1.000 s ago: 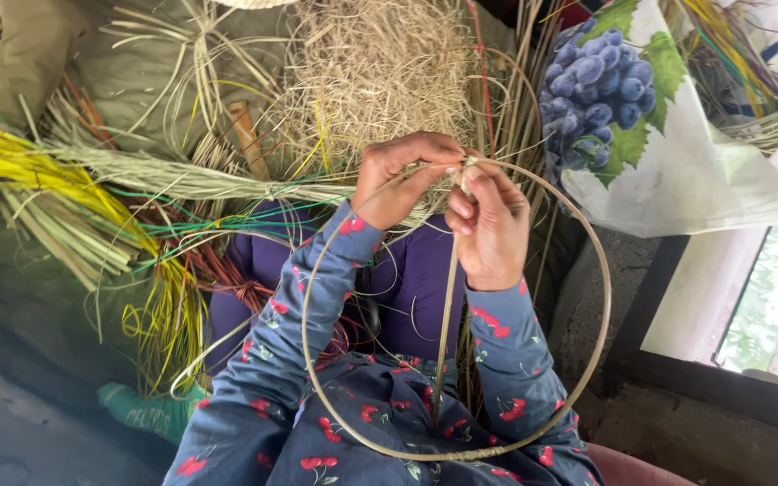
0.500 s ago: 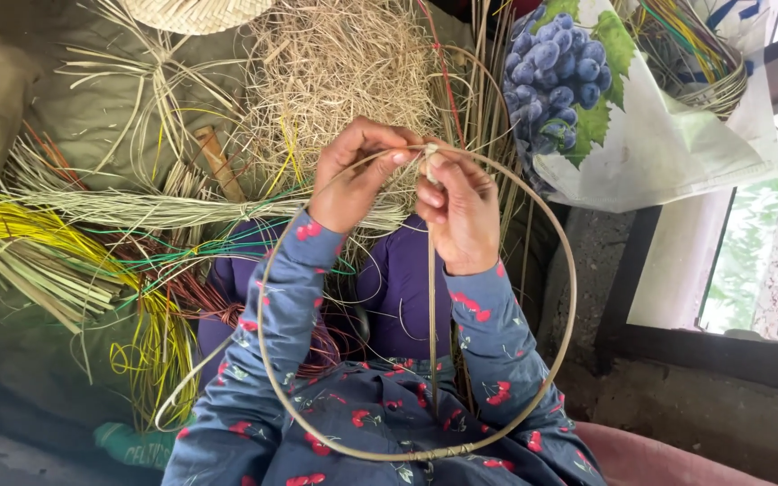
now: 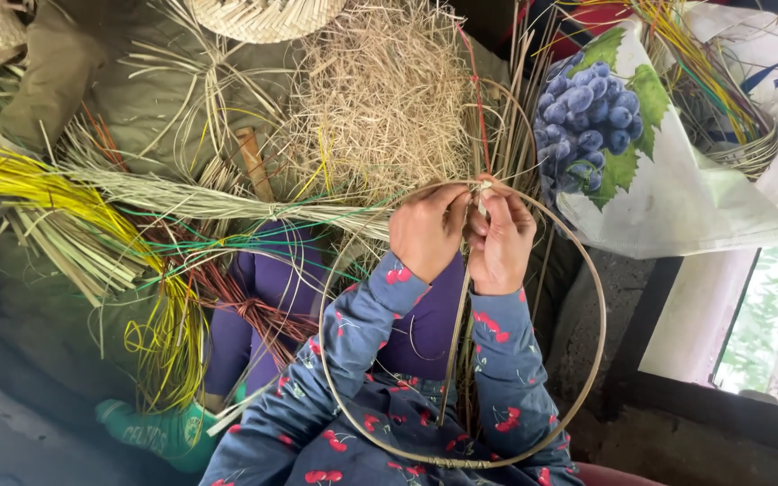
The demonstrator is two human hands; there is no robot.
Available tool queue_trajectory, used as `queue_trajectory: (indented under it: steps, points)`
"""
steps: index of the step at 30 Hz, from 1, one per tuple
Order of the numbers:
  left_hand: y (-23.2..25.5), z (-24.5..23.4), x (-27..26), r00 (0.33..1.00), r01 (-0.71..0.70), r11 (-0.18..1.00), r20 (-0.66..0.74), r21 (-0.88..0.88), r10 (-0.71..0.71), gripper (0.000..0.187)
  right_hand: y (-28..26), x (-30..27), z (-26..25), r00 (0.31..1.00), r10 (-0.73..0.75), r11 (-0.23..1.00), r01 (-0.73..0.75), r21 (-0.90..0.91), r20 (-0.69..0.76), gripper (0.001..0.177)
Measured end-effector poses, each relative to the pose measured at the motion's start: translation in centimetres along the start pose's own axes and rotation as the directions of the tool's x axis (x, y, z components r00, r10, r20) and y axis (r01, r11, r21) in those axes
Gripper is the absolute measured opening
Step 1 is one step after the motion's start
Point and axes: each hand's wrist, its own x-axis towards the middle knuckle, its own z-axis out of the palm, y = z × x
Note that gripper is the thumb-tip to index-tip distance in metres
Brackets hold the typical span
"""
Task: The person weaves long pieces of straw and thin wooden strips around a circular wooden frame by hand, wrapping and securing the materials tightly.
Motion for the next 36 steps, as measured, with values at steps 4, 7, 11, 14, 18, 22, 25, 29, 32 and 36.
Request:
queue_trajectory:
  steps: [4,7,11,14,18,22,25,29,32,36]
  points:
    - [0.2,-0.5,0.6,1.0,0.011,1.0,0.009,-0.014,-0.011,0.015,0.2,-0.6,0.5,1.0,-0.023,0.997,0.024,-0.073,0.018,0.012]
    - [-0.1,-0.7,0.8,0.999,0.043,0.968,-0.011,-0.248,-0.047,0.012,-0.6,-1.2,0.8,0.998,0.019,0.999,-0.016,-0.039,0.059,0.011]
    - [-0.5,-0.8,0.6,0.993,0.08,0.775,-0.018,-0.626,-0.117,0.012,-1.8,-1.9,1.3,0.99,0.074,0.996,-0.078,0.035,0.117,0.012]
    - [-0.1,-1.2,0.7,0.992,0.092,0.722,0.002,-0.685,-0.125,0.015,-1.8,-1.8,1.1,0.985,0.097,0.993,-0.105,0.053,0.14,0.014]
    - [-0.8,-1.6,0.9,0.999,0.01,0.732,-0.029,-0.682,-0.04,0.018,-1.7,-1.8,1.0,0.984,0.09,0.993,-0.1,0.057,0.154,0.017]
    - [-1.6,-1.2,1.4,0.987,-0.136,0.904,-0.13,-0.405,0.09,0.018,-1.3,-2.0,0.7,0.985,0.08,0.992,-0.094,0.089,0.15,0.013]
    - [-1.5,-1.1,1.5,0.983,-0.158,0.918,-0.15,-0.364,0.11,0.016,-1.2,-2.0,0.8,0.988,0.071,0.993,-0.083,0.087,0.135,0.011]
    - [-1.6,-0.7,1.1,0.992,-0.105,0.9,-0.106,-0.424,0.066,0.009,-0.7,-1.5,0.5,0.995,0.005,0.999,-0.009,0.039,0.104,0.006]
    - [-1.7,-0.6,1.1,0.995,-0.047,0.88,-0.101,-0.472,-0.002,0.008,-0.3,-1.3,0.9,0.996,-0.049,0.999,0.048,0.01,0.073,0.004]
    - [-1.6,-0.4,0.8,0.993,0.042,0.84,-0.074,-0.54,-0.097,0.008,0.6,-1.0,1.4,0.985,-0.141,0.986,0.148,-0.07,0.096,0.009]
